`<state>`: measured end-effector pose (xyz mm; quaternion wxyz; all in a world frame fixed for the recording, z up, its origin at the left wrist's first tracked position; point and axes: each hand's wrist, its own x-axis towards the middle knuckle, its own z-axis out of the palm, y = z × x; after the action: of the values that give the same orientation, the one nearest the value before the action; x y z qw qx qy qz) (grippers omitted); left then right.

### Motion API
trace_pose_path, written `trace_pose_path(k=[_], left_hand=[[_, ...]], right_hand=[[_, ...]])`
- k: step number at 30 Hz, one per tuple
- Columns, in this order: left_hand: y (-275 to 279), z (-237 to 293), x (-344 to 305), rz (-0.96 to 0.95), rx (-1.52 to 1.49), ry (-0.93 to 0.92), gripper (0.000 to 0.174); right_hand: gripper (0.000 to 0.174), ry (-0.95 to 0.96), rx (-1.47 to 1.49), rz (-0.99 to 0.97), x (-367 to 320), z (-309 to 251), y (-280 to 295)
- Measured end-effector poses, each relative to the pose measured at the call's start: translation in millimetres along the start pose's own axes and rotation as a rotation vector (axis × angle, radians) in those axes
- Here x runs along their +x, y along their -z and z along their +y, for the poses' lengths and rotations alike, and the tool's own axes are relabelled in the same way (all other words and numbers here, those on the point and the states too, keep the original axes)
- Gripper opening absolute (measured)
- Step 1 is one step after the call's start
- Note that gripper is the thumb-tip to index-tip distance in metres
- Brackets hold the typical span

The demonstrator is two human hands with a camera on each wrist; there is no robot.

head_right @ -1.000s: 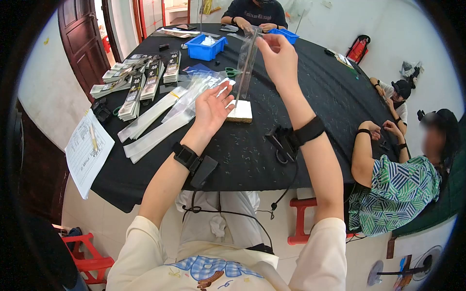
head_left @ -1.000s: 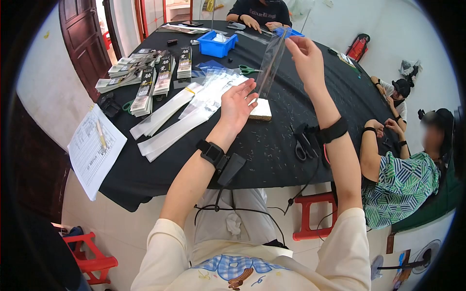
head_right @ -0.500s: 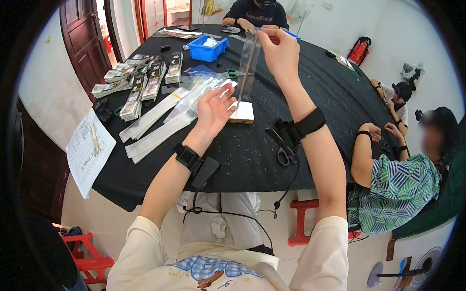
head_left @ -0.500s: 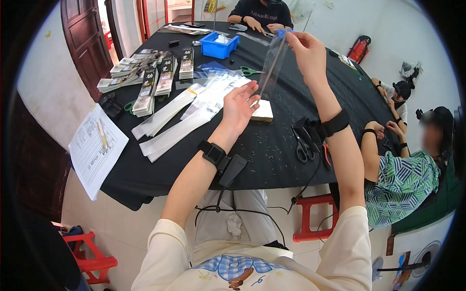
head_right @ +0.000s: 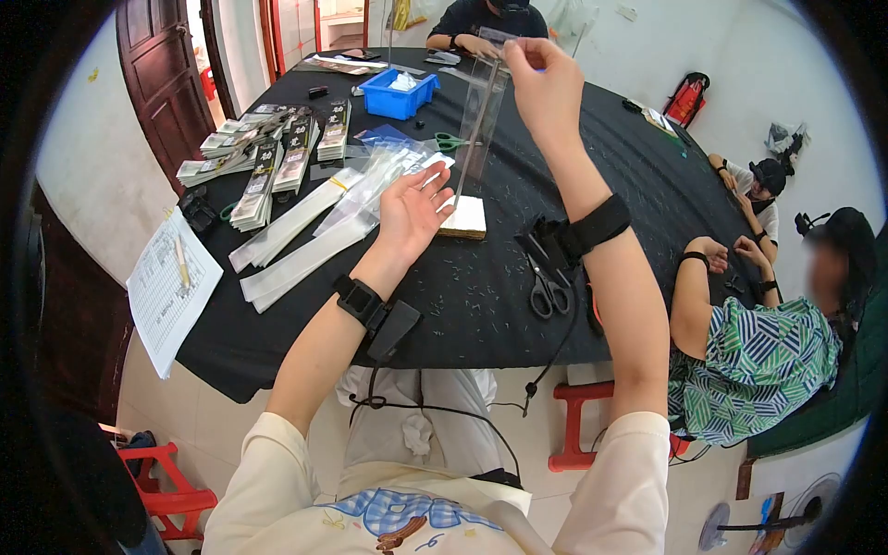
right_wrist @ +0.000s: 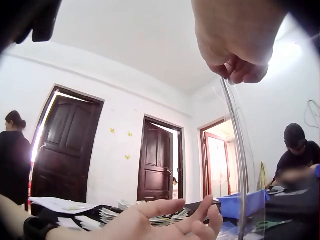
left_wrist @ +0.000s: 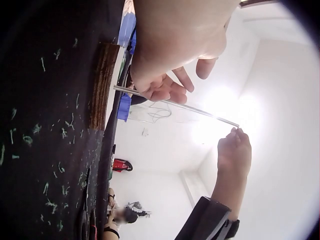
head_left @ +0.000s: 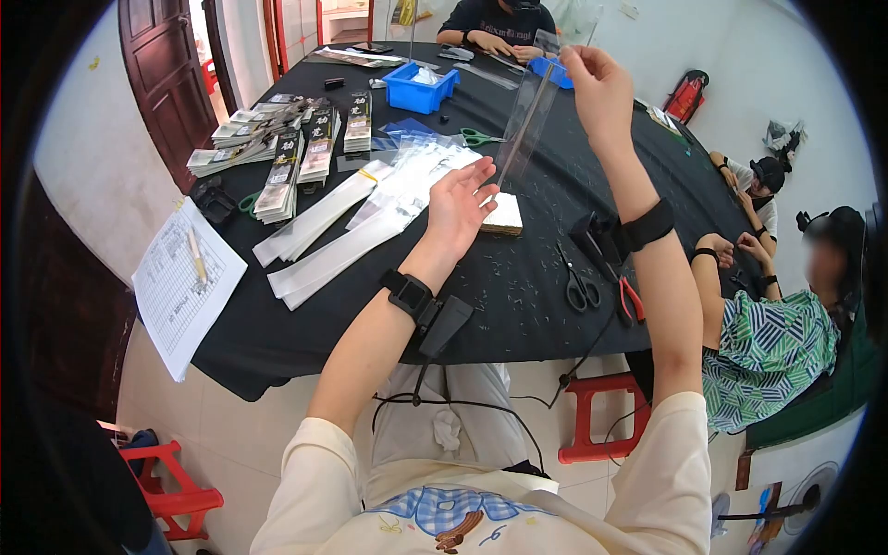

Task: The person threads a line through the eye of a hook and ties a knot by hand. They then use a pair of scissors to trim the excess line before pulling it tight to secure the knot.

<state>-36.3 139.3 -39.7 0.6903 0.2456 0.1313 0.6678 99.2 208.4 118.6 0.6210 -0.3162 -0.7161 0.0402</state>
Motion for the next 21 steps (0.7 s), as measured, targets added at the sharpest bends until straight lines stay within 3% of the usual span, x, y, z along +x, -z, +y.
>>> trace_pose_path(k=[3,5,7,9,11,12,14,16,18,19,20,21], left_hand=[[-2,1,-2,0.016,0.014,0.008,0.033],[-2,0,-2,0.040,0.036,0.013,0.032],[0,-3,0,-0.037,0.226,0.186,0.026],[-3,-10,1,-0.011,0.300,0.259,0.023],[2,-17,1,-0.151,0.460,0.457,0.023],[1,-17,-1,-0.168,0.497,0.476,0.023],[4,-20,-2,-0.165,0.505,0.473,0.023],[4,-21,-3,-0.162,0.513,0.465,0.024],[4,-20,-7,-0.091,0.459,0.403,0.023],[9,-21,-7,-0.088,0.460,0.402,0.023],[18,-24,-5,-0.114,0.393,0.365,0.022],[22,-25,-5,-0.141,0.328,0.327,0.022]], right_hand=[[0.027,0.049,0.009,0.042,15,-2,6],[0.025,0.201,-0.034,0.097,32,-11,14],[0.023,0.209,-0.085,0.282,44,-44,27],[0.019,0.374,0.172,0.356,46,-92,36],[0.015,0.606,0.103,0.467,45,-123,41],[0.015,0.602,0.107,0.461,41,-134,38],[0.013,0.781,0.497,0.444,30,-153,23],[0.013,0.519,0.616,0.356,15,-159,4],[0.017,-0.014,0.621,0.011,16,-123,-25],[0.021,-0.116,0.977,-0.382,1,-108,-31],[0.020,-0.076,0.661,-0.218,0,-67,-81],[0.016,-0.194,0.633,-0.219,-22,-69,-98]])
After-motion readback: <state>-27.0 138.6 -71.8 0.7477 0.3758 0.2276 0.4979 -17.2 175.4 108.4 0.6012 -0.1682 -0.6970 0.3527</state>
